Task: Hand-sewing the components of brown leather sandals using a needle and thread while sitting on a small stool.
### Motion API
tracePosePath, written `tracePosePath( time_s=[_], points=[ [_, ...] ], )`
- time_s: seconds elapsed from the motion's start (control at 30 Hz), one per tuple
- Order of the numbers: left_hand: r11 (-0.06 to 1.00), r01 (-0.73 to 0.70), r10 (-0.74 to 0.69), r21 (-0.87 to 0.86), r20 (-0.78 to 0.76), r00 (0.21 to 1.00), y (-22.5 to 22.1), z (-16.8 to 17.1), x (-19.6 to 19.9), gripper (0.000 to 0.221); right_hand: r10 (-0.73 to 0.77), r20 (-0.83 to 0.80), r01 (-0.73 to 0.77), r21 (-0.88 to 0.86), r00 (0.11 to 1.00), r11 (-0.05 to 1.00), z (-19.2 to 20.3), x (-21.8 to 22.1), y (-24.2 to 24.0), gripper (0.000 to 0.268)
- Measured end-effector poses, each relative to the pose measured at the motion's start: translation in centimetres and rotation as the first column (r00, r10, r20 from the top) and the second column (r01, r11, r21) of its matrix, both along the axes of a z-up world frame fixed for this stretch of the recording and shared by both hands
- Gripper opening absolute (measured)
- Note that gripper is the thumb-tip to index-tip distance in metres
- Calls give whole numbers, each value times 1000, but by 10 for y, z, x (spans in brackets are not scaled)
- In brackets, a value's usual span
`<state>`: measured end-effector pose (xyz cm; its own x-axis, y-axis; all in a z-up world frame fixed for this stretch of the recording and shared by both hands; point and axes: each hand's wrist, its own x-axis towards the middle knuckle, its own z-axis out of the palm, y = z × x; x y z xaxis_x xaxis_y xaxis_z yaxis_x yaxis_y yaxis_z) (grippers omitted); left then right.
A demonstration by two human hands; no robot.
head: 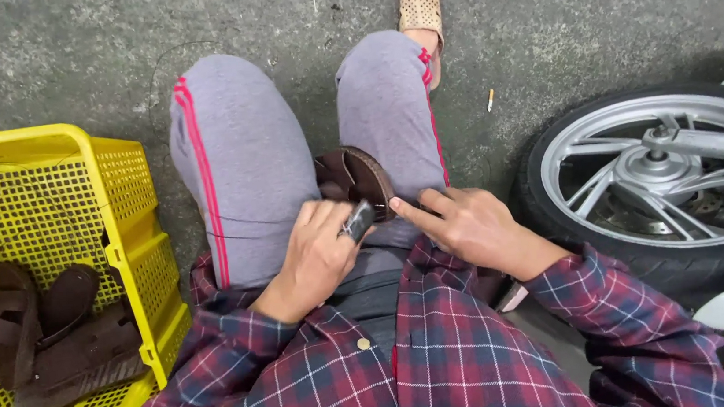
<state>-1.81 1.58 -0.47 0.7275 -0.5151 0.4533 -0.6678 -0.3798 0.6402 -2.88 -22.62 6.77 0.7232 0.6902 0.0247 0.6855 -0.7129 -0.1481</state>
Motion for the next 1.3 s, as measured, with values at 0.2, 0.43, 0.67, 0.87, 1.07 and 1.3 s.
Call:
tracePosePath(
  time_s=[0.2, 0.43, 0.67, 0.87, 1.07, 1.3],
  points=[
    [988, 90, -61, 123, -220, 974, 18, 18, -10, 27, -145, 13, 143, 107, 989, 984, 8, -24, 13, 24],
    [828, 97, -513, -552, -676, 529, 10, 70, 12, 3, -147, 145, 141, 45, 978, 989, 0, -31, 8, 32],
    [987, -95, 20, -133, -477, 878, -15, 35, 12, 10, -50, 190, 60, -49, 980, 997, -2, -21, 3, 42],
    [998, -49, -1, -41, -775, 633, -9, 37, 14, 7, -46, 94, 56, -112, 994, 992, 10, -15, 3, 49],
    [984, -120, -54, -135, -855, 515, -13, 36, 22, 14, -114, -281, 57, -205, 953, 977, 83, 13, 0, 45],
    [998, -50, 58, 30, -356, 933, -3, 42, 20, 5, -272, -480, 125, -316, 834, 941, 88, 4, -29, 50]
  ],
)
